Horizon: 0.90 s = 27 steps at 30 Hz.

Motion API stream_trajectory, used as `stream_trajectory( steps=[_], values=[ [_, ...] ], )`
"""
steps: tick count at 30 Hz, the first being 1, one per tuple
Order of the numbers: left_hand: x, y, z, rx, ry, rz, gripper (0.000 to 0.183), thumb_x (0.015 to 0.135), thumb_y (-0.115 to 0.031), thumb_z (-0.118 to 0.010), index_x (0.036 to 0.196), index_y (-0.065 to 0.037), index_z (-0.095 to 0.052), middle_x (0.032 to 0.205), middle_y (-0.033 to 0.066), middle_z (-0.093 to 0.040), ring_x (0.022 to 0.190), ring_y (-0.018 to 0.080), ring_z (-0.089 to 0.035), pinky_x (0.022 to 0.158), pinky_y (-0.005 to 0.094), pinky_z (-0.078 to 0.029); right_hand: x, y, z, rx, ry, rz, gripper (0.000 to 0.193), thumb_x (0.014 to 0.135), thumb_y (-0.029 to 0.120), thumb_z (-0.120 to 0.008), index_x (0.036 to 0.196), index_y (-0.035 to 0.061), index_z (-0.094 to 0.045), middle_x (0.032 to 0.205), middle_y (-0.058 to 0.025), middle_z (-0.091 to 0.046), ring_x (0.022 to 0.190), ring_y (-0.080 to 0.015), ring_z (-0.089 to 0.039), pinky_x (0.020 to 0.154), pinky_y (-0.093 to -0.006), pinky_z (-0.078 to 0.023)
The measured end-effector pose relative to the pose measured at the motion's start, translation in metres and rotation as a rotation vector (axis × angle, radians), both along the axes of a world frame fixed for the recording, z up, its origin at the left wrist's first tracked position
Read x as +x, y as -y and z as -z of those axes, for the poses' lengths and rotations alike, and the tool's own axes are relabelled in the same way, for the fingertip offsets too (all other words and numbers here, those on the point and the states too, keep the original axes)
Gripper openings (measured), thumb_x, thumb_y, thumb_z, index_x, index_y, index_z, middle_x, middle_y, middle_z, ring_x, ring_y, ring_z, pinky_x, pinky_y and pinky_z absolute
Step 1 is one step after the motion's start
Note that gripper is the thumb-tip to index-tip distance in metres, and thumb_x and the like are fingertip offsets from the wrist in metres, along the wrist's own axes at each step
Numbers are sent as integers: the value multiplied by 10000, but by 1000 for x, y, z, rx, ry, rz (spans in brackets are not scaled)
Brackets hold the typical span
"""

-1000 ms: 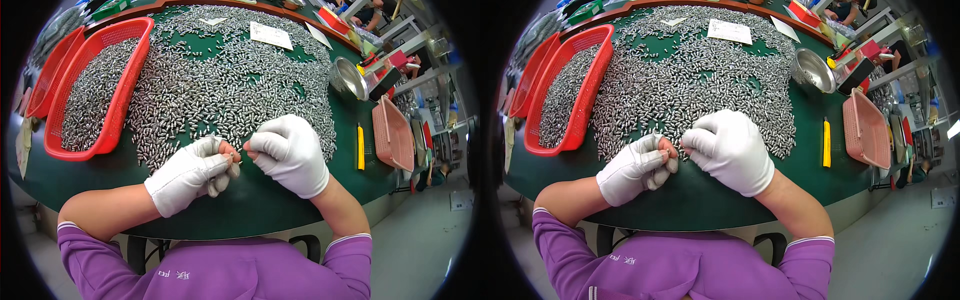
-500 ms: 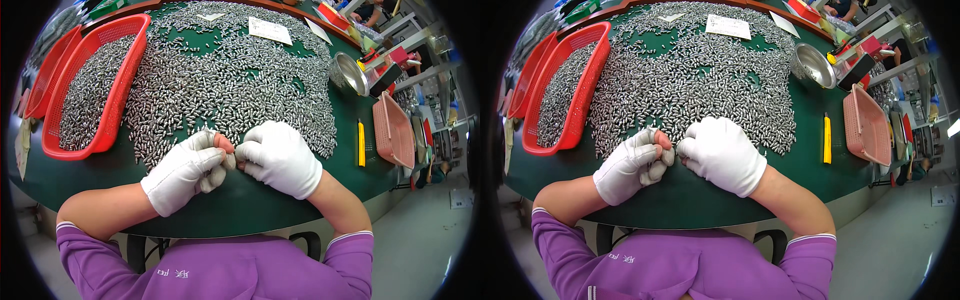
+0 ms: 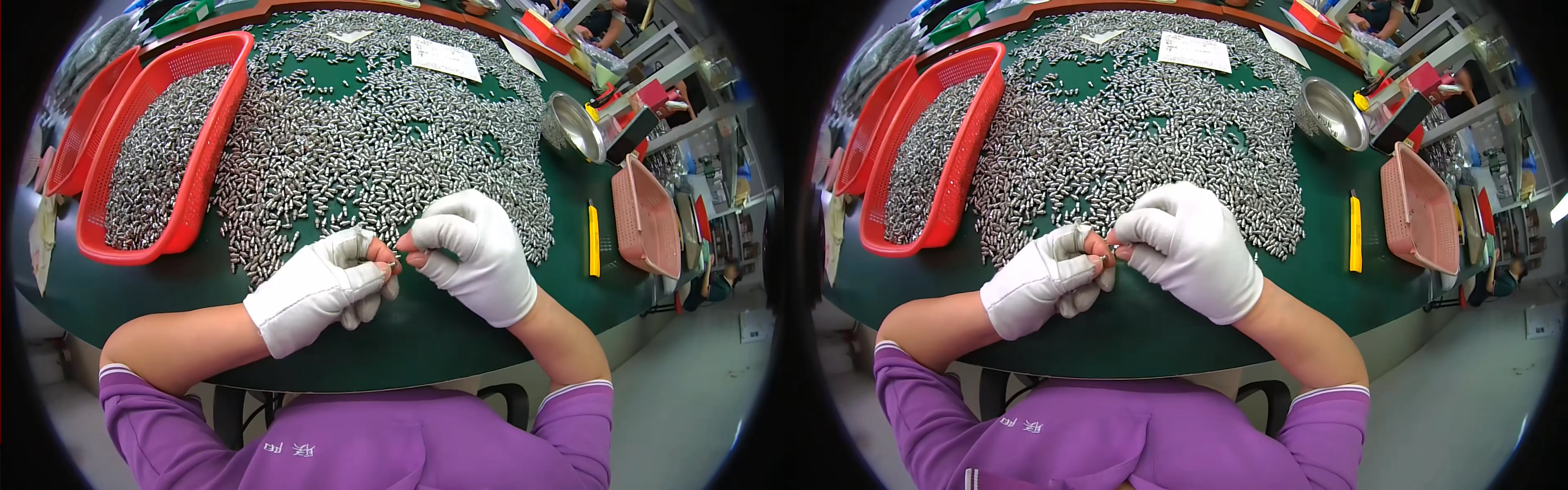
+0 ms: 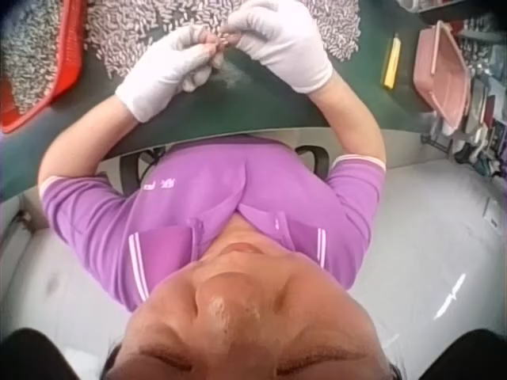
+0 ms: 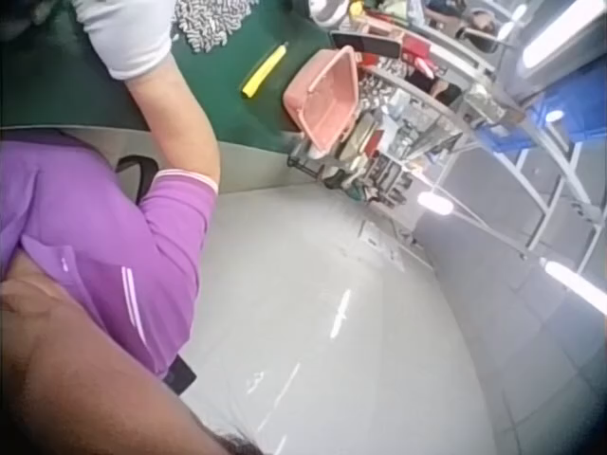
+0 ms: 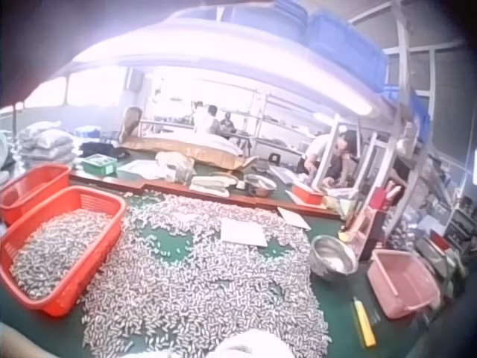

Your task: The person is inspecting and sorting small silver metal components on a workbench using their hands and a utility knife.

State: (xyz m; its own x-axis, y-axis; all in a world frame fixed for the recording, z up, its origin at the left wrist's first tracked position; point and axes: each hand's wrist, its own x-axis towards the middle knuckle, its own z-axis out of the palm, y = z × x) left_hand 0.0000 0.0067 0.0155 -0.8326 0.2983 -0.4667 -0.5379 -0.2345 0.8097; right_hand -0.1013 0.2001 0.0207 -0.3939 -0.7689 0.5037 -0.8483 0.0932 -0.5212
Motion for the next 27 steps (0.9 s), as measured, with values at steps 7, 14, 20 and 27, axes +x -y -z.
stream_trajectory(
  steps=[7, 14, 20, 27],
  values=[
    [-1, 1, 2, 50, -13, -16, 147, 975, -268, -567, 1000, -124, -561, 847, -13, -606, 594, 50, -480, 496, 182, -347, -2, -2, -1, 87, -91, 82, 197, 649, 25, -785, 797, 88, -672, 768, -60, -628, 682, -245, -609, 607, -347, -492],
    [0, 3, 5, 129, -37, -28, 143, 978, -247, -550, 1012, -109, -565, 859, 6, -610, 597, 60, -480, 507, 187, -356, 3, 1, 8, 266, -193, 31, 107, 725, 189, -721, 796, 133, -663, 771, -20, -602, 731, -242, -606, 647, -364, -502],
    [0, 3, 3, 109, -17, -24, 168, 955, -239, -576, 1048, -104, -539, 917, 18, -598, 647, 70, -486, 554, 204, -378, 3, 1, 7, 258, -133, 115, 121, 725, 172, -732, 815, 119, -672, 815, -39, -614, 772, -253, -609, 667, -374, -502],
    [-2, 2, -3, 38, -30, 46, 249, 924, -274, -631, 1060, -98, -518, 980, 22, -567, 672, 70, -485, 578, 211, -392, 4, 1, -1, 13, 58, 10, 202, 703, 114, -808, 832, 111, -653, 800, -31, -614, 763, -218, -596, 680, -338, -486]
  ],
)
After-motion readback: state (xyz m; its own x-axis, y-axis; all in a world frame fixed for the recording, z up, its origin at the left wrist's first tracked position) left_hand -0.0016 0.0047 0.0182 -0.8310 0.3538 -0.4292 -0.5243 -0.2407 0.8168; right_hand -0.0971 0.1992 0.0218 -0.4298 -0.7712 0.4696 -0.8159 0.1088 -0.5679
